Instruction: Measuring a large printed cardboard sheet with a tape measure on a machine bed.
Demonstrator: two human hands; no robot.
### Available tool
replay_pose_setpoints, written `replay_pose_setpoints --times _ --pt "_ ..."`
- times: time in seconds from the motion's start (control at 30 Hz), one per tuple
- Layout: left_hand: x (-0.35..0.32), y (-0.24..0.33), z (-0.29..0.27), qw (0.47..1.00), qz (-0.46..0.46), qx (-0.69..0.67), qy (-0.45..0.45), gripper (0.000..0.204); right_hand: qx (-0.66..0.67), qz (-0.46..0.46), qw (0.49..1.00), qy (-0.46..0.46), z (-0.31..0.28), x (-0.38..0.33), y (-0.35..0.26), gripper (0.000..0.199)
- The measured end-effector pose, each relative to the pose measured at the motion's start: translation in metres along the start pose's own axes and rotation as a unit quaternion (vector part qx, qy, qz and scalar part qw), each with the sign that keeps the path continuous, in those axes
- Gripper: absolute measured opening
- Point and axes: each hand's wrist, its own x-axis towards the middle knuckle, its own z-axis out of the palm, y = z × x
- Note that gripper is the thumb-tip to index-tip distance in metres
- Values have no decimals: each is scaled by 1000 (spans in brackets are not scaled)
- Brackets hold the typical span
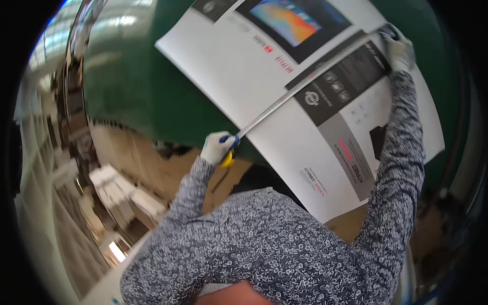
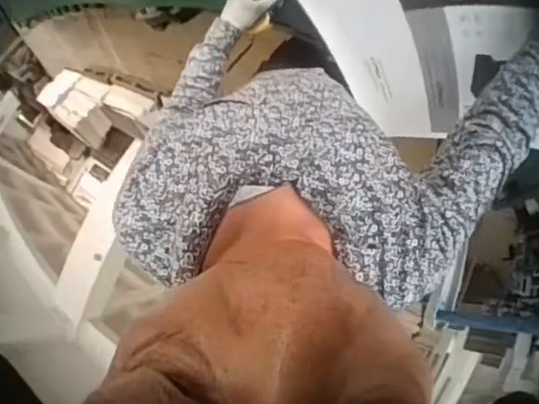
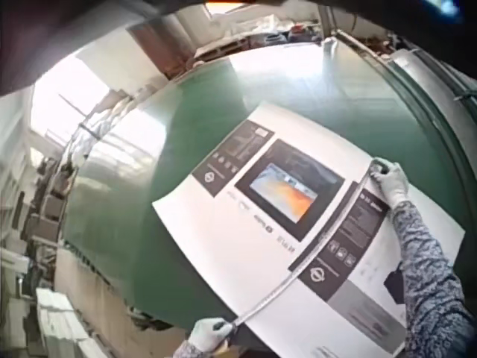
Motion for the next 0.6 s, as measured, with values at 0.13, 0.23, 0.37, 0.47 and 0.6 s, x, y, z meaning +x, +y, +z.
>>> replay_pose_setpoints --times 0.13,0.23,0.37,0.47,0.6 --pt "1 10 -5 997 -37 62 -3 26 -19 161 985 -63 -24 0 -39 34" --pt "0 14 -7 996 -61 63 -24 27 100 112 986 -71 -16 2 -19 36" --pt "-2 15 -10 992 -87 80 -41 28 153 138 975 -87 -17 -4 -29 37" --pt "-2 15 -9 990 -97 87 -50 29 188 130 970 -78 -16 -4 -26 37" --pt "-2 14 -6 990 -96 90 -47 29 249 132 956 -84 -11 0 -18 36"
